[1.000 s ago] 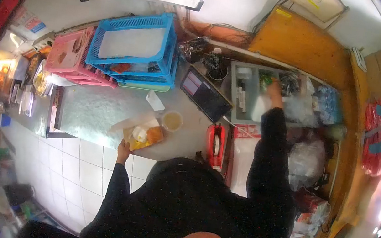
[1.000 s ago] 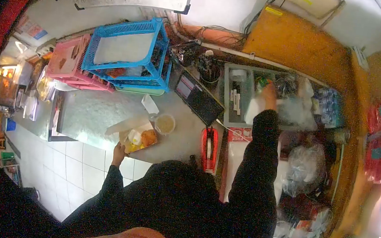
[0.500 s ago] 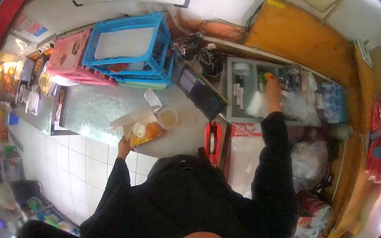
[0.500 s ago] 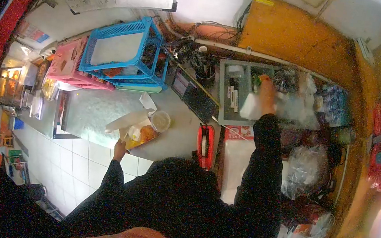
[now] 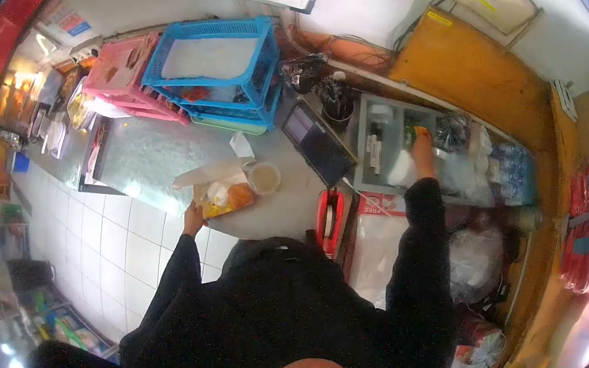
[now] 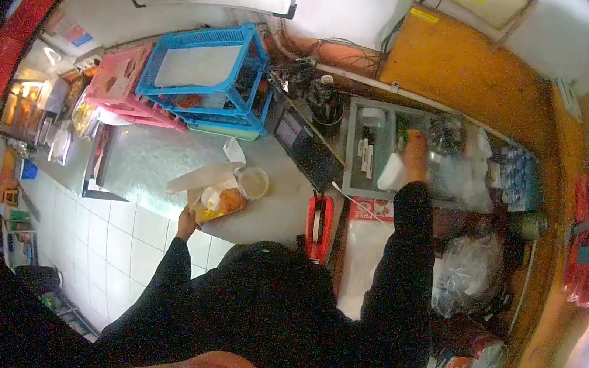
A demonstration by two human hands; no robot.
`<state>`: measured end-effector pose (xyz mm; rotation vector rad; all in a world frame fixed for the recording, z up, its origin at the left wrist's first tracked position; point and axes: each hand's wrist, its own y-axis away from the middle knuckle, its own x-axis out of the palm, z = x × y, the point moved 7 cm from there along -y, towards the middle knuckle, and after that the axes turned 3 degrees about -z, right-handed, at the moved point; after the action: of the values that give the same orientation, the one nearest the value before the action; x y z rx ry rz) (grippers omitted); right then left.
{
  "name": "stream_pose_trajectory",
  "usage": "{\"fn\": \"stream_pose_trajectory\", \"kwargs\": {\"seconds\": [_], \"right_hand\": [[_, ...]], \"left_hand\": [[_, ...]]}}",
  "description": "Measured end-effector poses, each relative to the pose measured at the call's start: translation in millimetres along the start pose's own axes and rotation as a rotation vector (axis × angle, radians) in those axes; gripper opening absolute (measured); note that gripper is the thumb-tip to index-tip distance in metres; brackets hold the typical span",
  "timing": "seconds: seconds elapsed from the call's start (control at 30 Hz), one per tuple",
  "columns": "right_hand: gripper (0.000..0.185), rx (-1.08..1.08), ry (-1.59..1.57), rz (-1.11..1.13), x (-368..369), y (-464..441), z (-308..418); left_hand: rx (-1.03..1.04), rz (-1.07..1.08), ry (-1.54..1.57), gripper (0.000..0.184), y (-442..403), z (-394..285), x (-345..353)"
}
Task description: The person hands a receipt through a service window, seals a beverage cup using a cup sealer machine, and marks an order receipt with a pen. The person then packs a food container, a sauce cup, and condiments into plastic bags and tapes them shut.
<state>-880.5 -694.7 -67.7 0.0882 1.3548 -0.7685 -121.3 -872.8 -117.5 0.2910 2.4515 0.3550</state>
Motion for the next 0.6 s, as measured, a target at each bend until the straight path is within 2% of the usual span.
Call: {"fn": "stream_pose_trajectory", "kwargs": {"seconds": [0.07,0.17,0.3,0.37,0.4,0.43,0.5,0.57,0.6], "right_hand": [[0.026,0.134,0.065,0.123,-26,-1,9],[0.022,0.21,0.102,0.214,-72,-9,32],[0.016,0.204,0.346,0.053,-112,-12,28],[0.018,0.15,0.504,0.03,-130,-19,27],[0.018,0.082,0.604,-0.179,-158,-20,43],[0.019,0.003,0.685,-0.388,-190,-18,69],[0.018,0.093,0.463,-0.427,-218,-26,91],[0.017,-0.011,0.184,-0.62,-250,-24,161],[0.016,-0.098,-0.019,-0.553,-252,-23,206]], "left_hand": [[-0.014,0.027,0.044,0.041,-4,10,1],[-0.012,0.066,0.099,0.041,-8,15,-3],[0.034,0.201,0.048,0.041,-9,12,-6],[0.116,0.187,-0.013,0.043,-8,2,-7],[0.145,0.165,-0.046,0.043,-9,3,-15],[0.467,0.0,-0.472,0.046,-27,22,-18],[0.42,-0.078,-0.321,0.049,-19,7,-30],[0.418,-0.104,-0.021,0.046,-18,8,-41],[0.282,-0.112,0.026,0.041,-28,27,-45]]}}
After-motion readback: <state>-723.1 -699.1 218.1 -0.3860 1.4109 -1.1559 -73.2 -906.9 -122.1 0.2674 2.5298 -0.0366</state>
